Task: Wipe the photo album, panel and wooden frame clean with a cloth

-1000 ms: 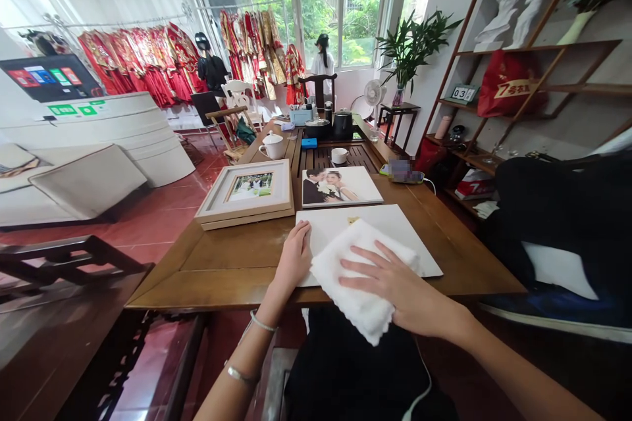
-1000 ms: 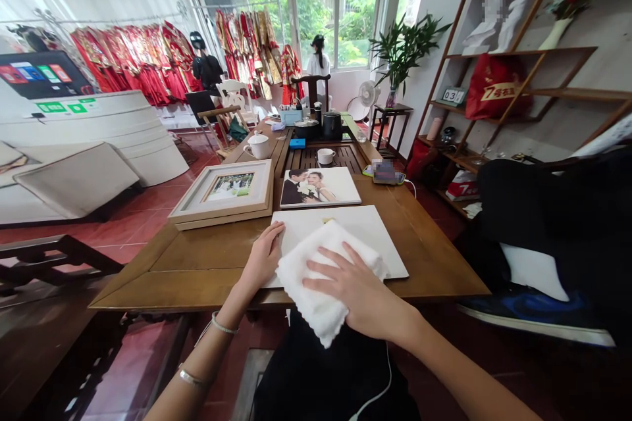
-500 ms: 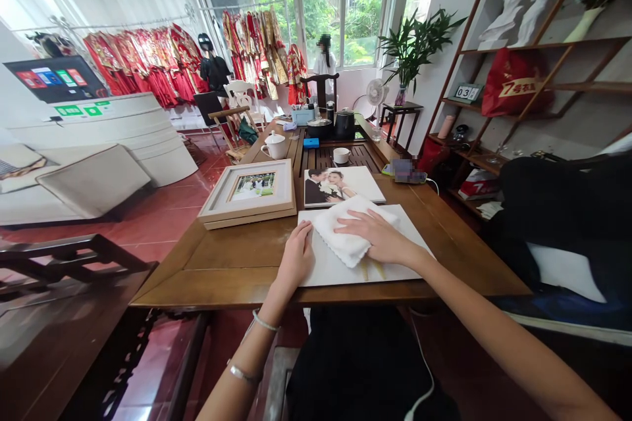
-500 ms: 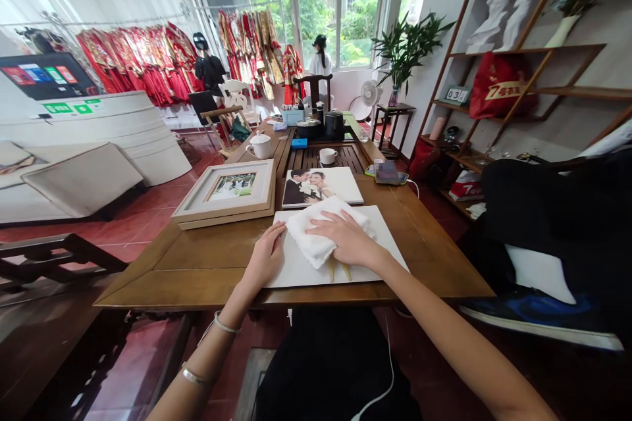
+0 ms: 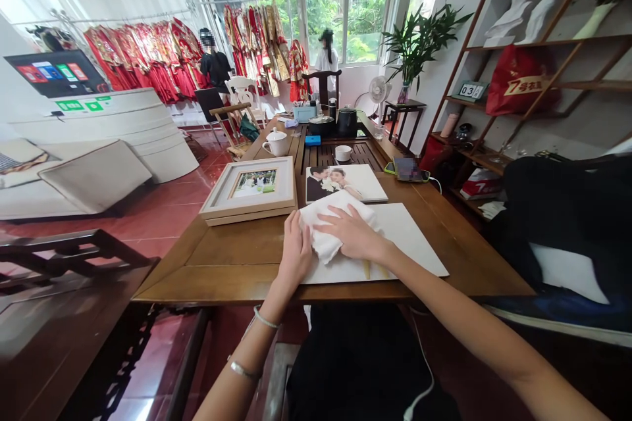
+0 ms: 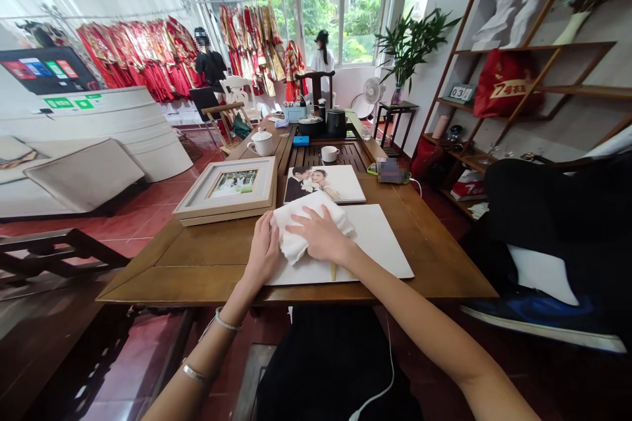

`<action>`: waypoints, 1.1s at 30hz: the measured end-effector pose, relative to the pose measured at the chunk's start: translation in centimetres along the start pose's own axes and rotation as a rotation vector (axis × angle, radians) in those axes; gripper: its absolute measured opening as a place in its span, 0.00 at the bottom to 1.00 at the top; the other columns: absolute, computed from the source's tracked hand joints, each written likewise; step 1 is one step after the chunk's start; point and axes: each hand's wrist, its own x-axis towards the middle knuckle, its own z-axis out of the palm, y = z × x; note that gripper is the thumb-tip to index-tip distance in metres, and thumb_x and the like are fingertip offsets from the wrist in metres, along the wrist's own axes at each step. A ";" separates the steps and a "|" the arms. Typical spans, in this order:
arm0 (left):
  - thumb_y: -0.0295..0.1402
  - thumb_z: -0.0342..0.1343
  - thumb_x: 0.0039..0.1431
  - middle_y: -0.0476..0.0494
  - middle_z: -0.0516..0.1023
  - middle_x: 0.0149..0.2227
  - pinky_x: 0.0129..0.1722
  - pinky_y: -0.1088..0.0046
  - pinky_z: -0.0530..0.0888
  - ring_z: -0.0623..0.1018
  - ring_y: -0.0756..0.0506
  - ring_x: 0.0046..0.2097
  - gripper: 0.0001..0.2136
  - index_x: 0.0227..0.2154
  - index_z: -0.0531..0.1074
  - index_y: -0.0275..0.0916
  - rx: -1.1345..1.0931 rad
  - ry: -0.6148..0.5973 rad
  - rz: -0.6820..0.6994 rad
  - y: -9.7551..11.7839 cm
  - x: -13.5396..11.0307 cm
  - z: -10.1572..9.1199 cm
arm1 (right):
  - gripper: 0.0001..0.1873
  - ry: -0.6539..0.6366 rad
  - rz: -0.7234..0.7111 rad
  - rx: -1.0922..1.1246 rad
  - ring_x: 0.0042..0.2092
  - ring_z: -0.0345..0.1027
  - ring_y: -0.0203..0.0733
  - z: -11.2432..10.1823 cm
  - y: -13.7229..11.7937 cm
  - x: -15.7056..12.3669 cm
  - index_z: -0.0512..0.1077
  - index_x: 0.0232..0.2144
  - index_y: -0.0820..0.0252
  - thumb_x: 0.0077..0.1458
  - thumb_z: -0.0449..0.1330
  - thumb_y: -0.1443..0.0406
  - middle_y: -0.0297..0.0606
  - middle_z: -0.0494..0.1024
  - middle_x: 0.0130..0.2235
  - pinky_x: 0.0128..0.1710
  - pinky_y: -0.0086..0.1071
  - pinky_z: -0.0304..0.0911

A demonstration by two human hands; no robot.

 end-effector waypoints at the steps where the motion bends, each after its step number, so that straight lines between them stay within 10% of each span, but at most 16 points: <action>1: 0.37 0.39 0.66 0.29 0.56 0.63 0.64 0.56 0.55 0.56 0.40 0.65 0.22 0.59 0.56 0.31 -0.013 0.022 -0.014 0.1 0.0 0.0 | 0.39 -0.006 -0.039 0.007 0.66 0.39 0.53 0.0 -0.5 -0.5 0.61 0.59 0.53 0.44 0.51 0.79 0.40 0.57 0.65 0.60 0.61 0.36; 11: 0.39 0.34 0.67 0.37 0.76 0.51 0.58 0.60 0.66 0.70 0.42 0.57 0.22 0.45 0.72 0.37 -0.037 -0.126 0.008 0.8 -0.1 -0.6 | 0.46 -0.096 -0.170 0.207 0.67 0.36 0.47 -1.1 -1.6 -8.8 0.62 0.58 0.45 0.35 0.51 0.79 0.30 0.57 0.65 0.63 0.55 0.26; 19: 0.33 0.47 0.60 0.30 0.70 0.55 0.59 0.57 0.64 0.68 0.38 0.59 0.16 0.48 0.70 0.32 0.102 -0.194 0.024 0.1 0.0 -0.2 | 0.32 -0.011 -0.013 0.324 0.66 0.46 0.47 -1.6 1.1 -13.7 0.67 0.55 0.42 0.49 0.51 0.74 0.30 0.65 0.61 0.64 0.52 0.38; 33: 0.30 0.47 0.60 0.32 0.68 0.58 0.62 0.56 0.61 0.64 0.39 0.62 0.16 0.49 0.71 0.33 0.096 -0.208 0.054 -0.3 -0.1 0.0 | 0.37 0.175 0.359 0.076 0.65 0.47 0.49 1.2 12.0 -9.8 0.65 0.57 0.53 0.43 0.49 0.77 0.35 0.62 0.62 0.61 0.53 0.46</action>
